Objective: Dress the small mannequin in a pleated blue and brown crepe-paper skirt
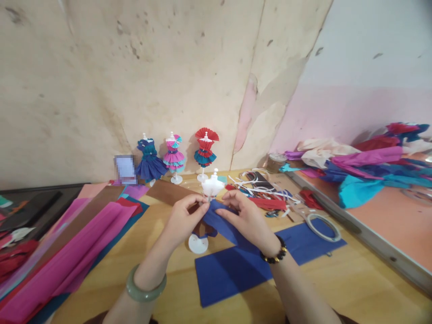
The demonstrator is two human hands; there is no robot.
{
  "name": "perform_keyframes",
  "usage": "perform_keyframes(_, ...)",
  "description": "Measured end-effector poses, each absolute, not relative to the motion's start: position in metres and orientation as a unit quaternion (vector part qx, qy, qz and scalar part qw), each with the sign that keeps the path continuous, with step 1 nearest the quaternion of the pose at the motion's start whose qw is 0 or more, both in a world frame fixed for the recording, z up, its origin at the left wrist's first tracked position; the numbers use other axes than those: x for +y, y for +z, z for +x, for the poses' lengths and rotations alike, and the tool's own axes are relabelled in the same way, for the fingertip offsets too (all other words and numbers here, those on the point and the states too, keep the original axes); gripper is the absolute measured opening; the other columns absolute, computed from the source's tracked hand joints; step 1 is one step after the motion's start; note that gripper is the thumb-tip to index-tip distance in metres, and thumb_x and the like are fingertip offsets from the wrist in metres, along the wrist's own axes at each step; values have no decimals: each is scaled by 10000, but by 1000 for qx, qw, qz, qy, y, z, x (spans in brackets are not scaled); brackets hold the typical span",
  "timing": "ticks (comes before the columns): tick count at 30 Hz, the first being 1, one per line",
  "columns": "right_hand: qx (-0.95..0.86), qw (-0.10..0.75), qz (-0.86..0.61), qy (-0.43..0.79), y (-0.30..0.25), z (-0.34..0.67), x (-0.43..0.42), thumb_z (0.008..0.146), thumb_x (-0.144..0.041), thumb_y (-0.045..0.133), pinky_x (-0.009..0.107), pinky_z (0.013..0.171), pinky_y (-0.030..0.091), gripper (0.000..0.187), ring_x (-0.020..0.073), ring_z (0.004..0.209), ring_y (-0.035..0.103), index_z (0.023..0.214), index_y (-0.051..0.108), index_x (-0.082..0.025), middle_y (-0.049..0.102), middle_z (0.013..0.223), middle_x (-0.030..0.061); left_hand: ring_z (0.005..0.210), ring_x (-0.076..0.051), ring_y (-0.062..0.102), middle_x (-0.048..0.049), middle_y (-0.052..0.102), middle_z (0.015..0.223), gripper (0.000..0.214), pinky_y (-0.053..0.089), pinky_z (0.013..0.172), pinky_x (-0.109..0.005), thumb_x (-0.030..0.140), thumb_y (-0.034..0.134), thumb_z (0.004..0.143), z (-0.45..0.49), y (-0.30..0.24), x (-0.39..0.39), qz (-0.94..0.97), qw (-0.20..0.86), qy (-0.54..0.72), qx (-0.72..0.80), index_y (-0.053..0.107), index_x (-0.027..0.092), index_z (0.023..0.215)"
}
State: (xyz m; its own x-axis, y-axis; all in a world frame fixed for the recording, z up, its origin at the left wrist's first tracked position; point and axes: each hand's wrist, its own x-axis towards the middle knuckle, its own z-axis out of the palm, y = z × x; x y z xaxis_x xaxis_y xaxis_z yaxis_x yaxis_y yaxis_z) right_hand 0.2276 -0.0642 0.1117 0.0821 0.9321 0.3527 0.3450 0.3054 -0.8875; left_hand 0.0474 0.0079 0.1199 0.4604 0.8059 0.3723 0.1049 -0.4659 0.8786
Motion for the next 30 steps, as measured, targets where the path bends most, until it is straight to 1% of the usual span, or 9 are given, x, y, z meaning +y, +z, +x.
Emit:
perform_keyframes(4,-622,488,-543,284,112,230,-66,853,-311,685,323,746,522,217,187,798,679,1034,590,-236,696,861,5,784,-199,700,-50,758,824,173,550,721,-279,327,633,817,47,121,8,742,424,412,316,708,170,818)
perform_keyframes(11,-629,512,-504,297,117,226,-67,838,-310,700,290,712,526,207,163,760,674,930,524,-251,669,802,-27,893,-229,717,-70,777,932,237,562,798,-312,381,629,837,47,128,3,744,427,408,313,744,180,887)
perform_keyframes(14,-630,513,-509,285,117,225,-67,846,-311,694,293,717,527,202,164,758,675,923,516,-252,669,801,-25,908,-226,712,-67,770,938,200,554,825,-316,356,648,824,49,125,3,750,424,413,296,746,188,868)
perform_keyframes(17,-631,512,-515,274,117,224,-68,847,-304,695,301,755,530,202,174,812,688,942,525,-250,690,854,-8,891,-221,704,-68,766,914,159,543,840,-326,318,657,809,50,120,4,752,416,416,296,736,183,838)
perform_keyframes(20,-623,507,-536,260,118,224,-69,844,-315,696,315,781,529,213,191,855,698,983,550,-245,713,896,9,840,-213,696,-61,759,865,157,544,801,-322,316,646,811,51,118,5,744,415,421,311,718,177,821)
perform_keyframes(23,-609,501,-565,245,120,226,-70,857,-350,677,311,721,525,198,193,779,688,988,586,-232,716,834,6,810,-204,694,-51,755,848,159,547,762,-305,321,644,809,51,119,5,737,420,425,317,709,176,822)
perform_keyframes(27,-614,495,-569,233,124,227,-71,878,-356,647,302,724,518,142,192,780,680,899,659,-216,736,846,18,788,-195,687,-45,748,835,156,541,740,-293,318,635,809,52,122,2,739,421,420,317,704,178,812)
perform_keyframes(30,-619,489,-576,216,126,226,-71,877,-344,644,289,702,510,145,187,755,668,833,693,-215,741,819,15,784,-194,679,-46,744,836,157,532,746,-297,320,636,806,53,123,1,741,421,417,316,700,177,807)
